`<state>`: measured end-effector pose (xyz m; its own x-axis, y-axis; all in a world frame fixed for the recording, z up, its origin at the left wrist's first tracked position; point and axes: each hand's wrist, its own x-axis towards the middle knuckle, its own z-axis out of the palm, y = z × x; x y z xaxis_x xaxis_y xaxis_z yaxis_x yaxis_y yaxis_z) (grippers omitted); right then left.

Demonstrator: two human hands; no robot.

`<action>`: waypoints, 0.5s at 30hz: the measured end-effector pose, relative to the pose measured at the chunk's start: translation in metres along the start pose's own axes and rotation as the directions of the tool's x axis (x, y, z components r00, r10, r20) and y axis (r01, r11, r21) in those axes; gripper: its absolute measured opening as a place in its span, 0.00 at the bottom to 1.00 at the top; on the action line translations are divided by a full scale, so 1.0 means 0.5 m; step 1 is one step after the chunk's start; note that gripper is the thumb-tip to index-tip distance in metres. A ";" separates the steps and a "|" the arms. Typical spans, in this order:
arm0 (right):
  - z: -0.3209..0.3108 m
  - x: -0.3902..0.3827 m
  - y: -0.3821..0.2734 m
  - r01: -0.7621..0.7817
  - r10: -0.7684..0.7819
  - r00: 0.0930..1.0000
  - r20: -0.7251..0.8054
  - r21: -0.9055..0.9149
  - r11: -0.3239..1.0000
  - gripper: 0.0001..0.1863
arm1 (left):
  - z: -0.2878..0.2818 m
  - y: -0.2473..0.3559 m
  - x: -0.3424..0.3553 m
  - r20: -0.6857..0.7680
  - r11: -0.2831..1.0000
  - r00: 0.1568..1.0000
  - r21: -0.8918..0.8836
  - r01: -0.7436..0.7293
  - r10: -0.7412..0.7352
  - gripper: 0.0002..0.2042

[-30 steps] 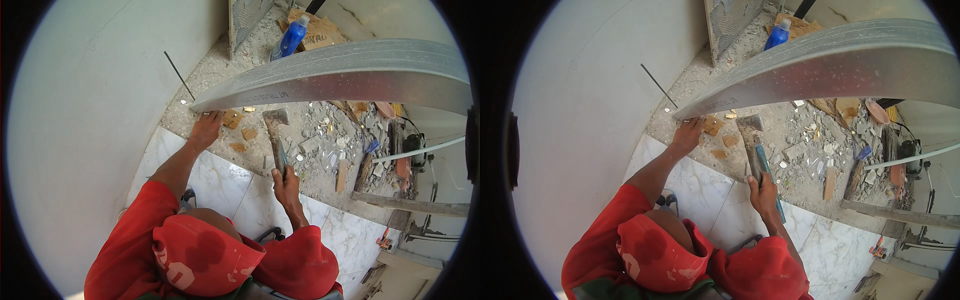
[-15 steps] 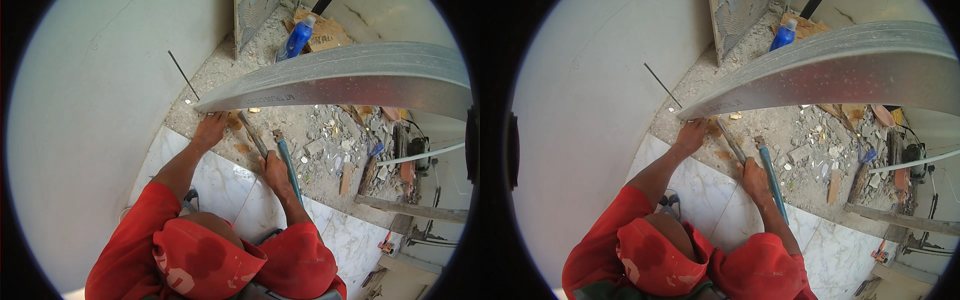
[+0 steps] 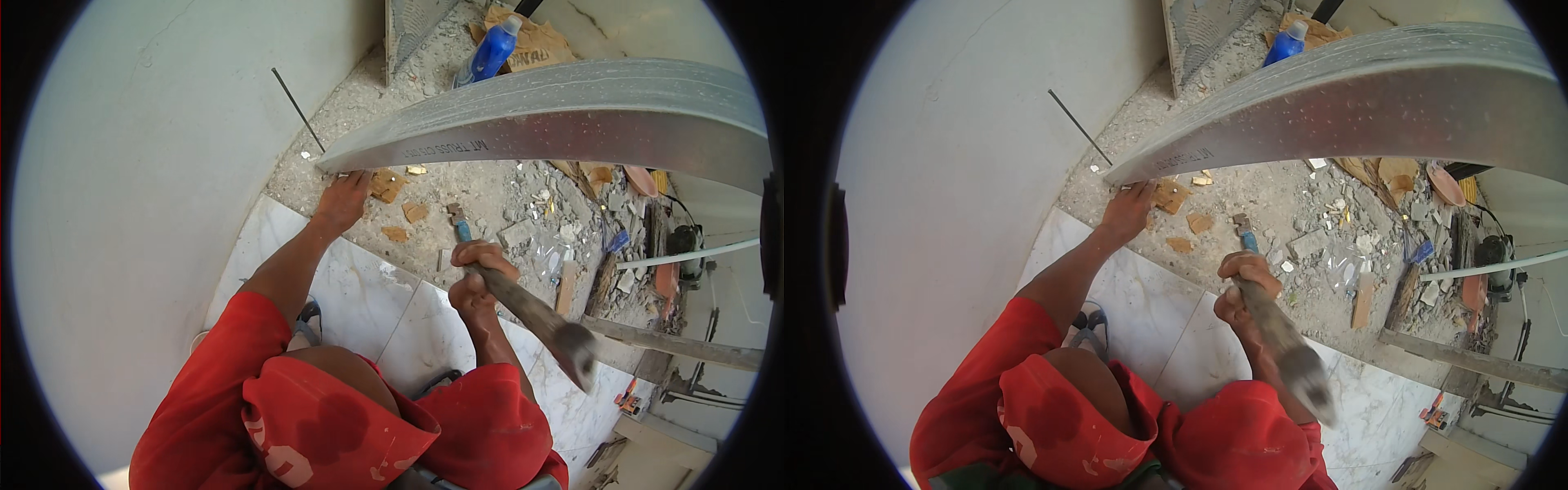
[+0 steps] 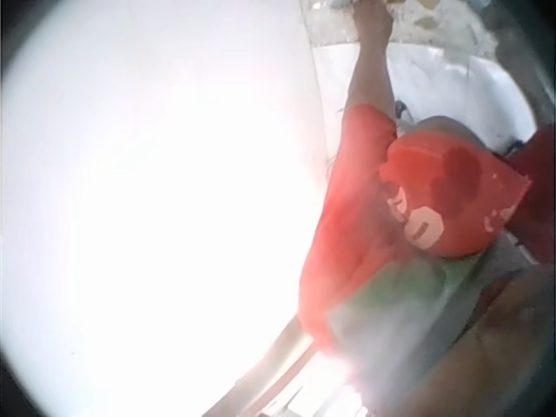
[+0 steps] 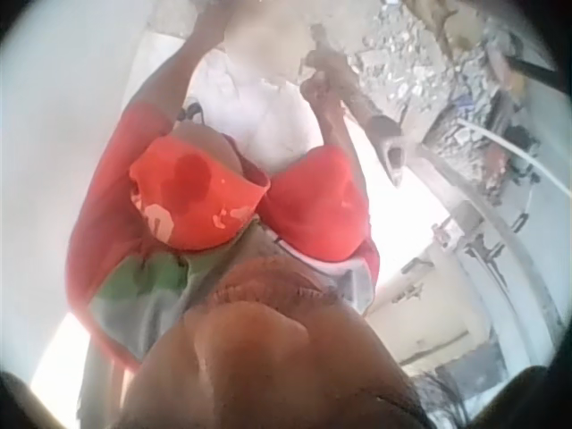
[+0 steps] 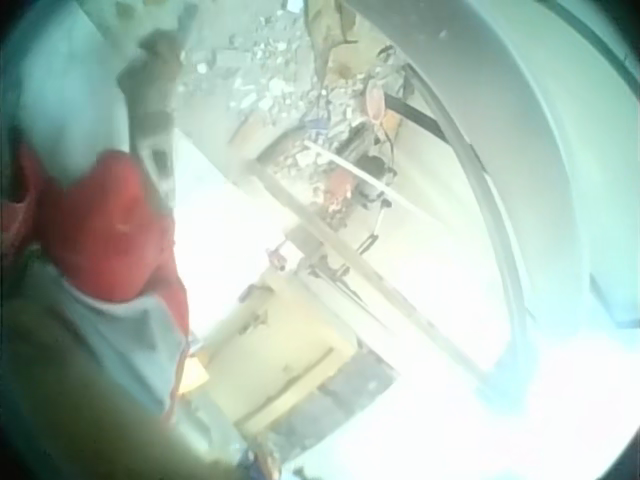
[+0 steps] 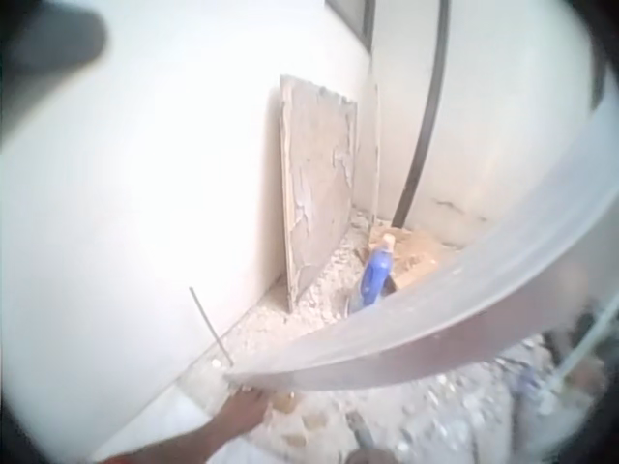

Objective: Secure a metal door frame to the wall using a hammer and level.

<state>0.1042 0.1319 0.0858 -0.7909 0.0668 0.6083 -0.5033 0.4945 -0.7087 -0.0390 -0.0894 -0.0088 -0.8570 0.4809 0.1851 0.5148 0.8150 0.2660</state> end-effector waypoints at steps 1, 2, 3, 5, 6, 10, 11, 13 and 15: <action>-0.013 -0.062 0.091 -0.107 0.229 0.942 0.247 -0.423 0.900 0.16 | 0.002 0.008 -0.003 -0.006 1.000 1.000 -0.004 -0.007 0.007 0.23; 0.009 -0.047 0.104 -0.275 0.606 0.707 0.365 -0.647 0.711 0.15 | 0.017 -0.002 -0.013 0.018 1.000 1.000 0.020 -0.001 0.001 0.23; 0.010 -0.046 0.093 -0.276 0.605 0.707 0.366 -0.644 0.713 0.15 | 0.013 -0.005 -0.025 0.045 0.999 0.999 0.039 0.003 -0.004 0.23; 0.005 -0.046 0.068 -0.462 0.708 0.652 0.273 -0.597 0.656 0.17 | 0.003 -0.030 -0.005 0.028 1.000 0.999 -0.001 0.017 -0.017 0.24; 0.001 -0.051 0.044 -0.428 0.649 0.714 0.260 -0.571 0.700 0.18 | -0.008 -0.024 -0.016 0.026 0.998 0.999 -0.058 0.031 -0.029 0.24; -0.052 -0.078 0.002 -0.425 0.568 0.791 0.226 -0.464 0.777 0.14 | 0.014 -0.008 -0.015 0.004 0.999 0.999 -0.022 0.045 -0.045 0.25; -0.056 -0.076 -0.015 -0.423 0.568 0.789 0.234 -0.464 0.778 0.14 | 0.012 -0.011 -0.018 0.040 0.999 0.998 -0.013 0.041 -0.041 0.25; -0.055 -0.059 -0.047 -0.407 0.442 0.895 0.068 -0.284 0.868 0.13 | 0.005 -0.017 -0.020 0.076 0.999 0.996 -0.001 0.053 -0.052 0.25; -0.042 0.008 -0.074 -0.104 0.113 0.992 -0.050 0.154 0.983 0.13 | 0.006 -0.018 -0.026 0.011 1.000 1.000 0.000 0.028 -0.028 0.24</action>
<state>0.1268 0.1320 0.1221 -0.8240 0.1656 0.5419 -0.4663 0.3452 -0.8145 -0.0324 -0.1020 -0.0165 -0.8711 0.4618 0.1674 0.4910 0.8281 0.2706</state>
